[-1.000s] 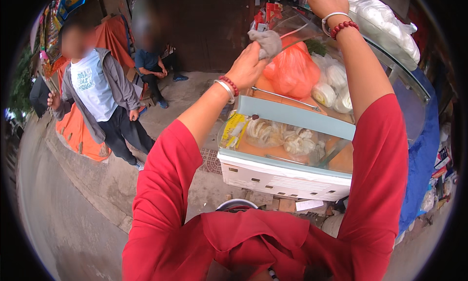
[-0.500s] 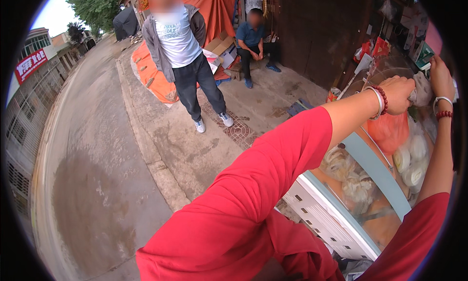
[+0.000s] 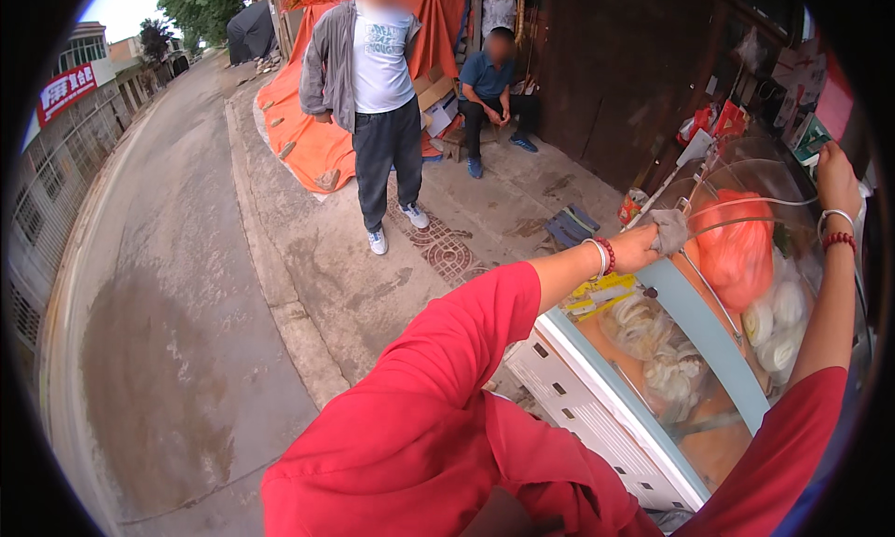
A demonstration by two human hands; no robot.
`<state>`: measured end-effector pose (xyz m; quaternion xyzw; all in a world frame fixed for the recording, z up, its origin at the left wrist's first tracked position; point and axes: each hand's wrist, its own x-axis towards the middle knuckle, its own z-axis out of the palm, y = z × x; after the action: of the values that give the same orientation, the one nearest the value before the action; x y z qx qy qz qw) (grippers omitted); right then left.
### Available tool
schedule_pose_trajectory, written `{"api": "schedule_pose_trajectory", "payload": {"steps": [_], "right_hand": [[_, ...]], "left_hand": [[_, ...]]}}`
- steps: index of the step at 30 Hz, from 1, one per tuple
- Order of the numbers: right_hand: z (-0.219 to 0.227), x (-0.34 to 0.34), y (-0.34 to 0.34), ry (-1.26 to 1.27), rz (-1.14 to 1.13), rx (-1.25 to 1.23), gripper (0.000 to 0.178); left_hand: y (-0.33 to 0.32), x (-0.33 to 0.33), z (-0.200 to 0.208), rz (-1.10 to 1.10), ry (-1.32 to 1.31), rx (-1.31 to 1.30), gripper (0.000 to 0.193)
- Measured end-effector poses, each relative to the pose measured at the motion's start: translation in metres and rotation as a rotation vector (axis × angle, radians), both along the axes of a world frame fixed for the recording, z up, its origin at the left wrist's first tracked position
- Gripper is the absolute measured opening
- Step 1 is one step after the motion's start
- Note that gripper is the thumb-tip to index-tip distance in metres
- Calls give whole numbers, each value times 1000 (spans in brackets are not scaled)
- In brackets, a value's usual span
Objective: The person washes a cloth in a metal basin of water, then uses it to wipe the exterior and interior glass surfaces of a refrigerated display case. The person moves items inside the case to clean behind them and finishes by wiping the top surface of the case.
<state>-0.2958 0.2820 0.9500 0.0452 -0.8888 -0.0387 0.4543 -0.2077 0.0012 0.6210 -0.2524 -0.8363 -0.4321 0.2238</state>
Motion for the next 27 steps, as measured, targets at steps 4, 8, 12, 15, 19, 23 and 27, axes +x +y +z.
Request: {"api": "schedule_pose_trajectory", "payload": {"steps": [4,8,12,15,19,23,27], "right_hand": [[-6,-11,14,35,-16,-8,37],[-7,-8,4,28,-6,-1,38],[-8,-1,0,27,-7,4,38],[-5,9,1,6,-28,0,39],[-1,5,0,-18,-25,0,40],[0,-7,8,-4,4,11,39],[3,-5,10,-55,-18,29,39]], "left_hand": [[9,0,25,5,-144,-142,43],[25,0,75,53,18,-122,41],[57,-1,137,7,273,-142,34],[93,-6,174,-14,374,-157,32],[142,-11,209,99,449,-253,34],[152,-16,213,103,393,-164,38],[136,-10,210,77,350,-186,36]]}}
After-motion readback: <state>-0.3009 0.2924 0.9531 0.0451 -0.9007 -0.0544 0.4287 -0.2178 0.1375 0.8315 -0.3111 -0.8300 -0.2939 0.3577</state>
